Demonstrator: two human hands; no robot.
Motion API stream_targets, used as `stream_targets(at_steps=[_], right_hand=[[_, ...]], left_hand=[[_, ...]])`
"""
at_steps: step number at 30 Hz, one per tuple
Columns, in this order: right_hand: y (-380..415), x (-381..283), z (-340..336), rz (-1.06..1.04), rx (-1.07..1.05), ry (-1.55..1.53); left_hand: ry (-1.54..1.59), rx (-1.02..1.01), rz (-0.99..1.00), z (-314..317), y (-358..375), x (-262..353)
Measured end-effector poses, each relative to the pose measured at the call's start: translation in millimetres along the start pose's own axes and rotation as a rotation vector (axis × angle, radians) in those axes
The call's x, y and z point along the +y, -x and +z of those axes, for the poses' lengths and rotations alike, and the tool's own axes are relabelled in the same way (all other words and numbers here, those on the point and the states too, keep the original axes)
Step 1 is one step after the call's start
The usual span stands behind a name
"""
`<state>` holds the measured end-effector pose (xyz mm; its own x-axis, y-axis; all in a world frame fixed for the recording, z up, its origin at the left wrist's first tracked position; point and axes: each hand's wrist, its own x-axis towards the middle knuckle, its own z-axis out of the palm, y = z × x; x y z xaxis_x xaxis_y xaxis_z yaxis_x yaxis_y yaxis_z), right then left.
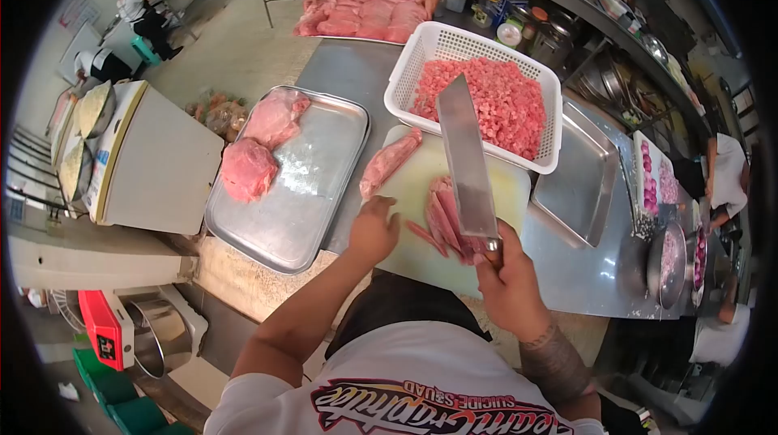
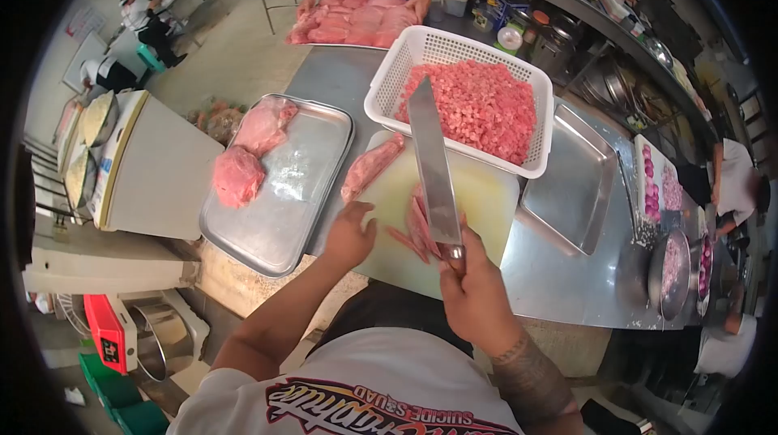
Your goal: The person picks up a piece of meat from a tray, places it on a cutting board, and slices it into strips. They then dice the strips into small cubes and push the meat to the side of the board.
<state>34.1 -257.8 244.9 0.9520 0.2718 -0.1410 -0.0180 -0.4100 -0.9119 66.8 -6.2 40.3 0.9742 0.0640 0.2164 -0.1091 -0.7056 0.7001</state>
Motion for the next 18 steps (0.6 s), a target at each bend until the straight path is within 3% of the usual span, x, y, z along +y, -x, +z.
stream_targets(at_steps=[8,11,18], right_hand=[[-89.3,3.3,71.4,-0.029,-0.06,-0.187],[-150.6,18.3,113.9,-0.113,0.043,-0.076],[-318.6,-0.5,167.8,-0.038,0.16,0.339]], left_hand=[[-0.33,0.185,-0.122,-68.9,62.8,-92.7],[-0.133,0.068,-0.27,-84.2,65.1,-101.0],[-0.08,-0.29,-0.233,-123.6,40.4,-100.2]])
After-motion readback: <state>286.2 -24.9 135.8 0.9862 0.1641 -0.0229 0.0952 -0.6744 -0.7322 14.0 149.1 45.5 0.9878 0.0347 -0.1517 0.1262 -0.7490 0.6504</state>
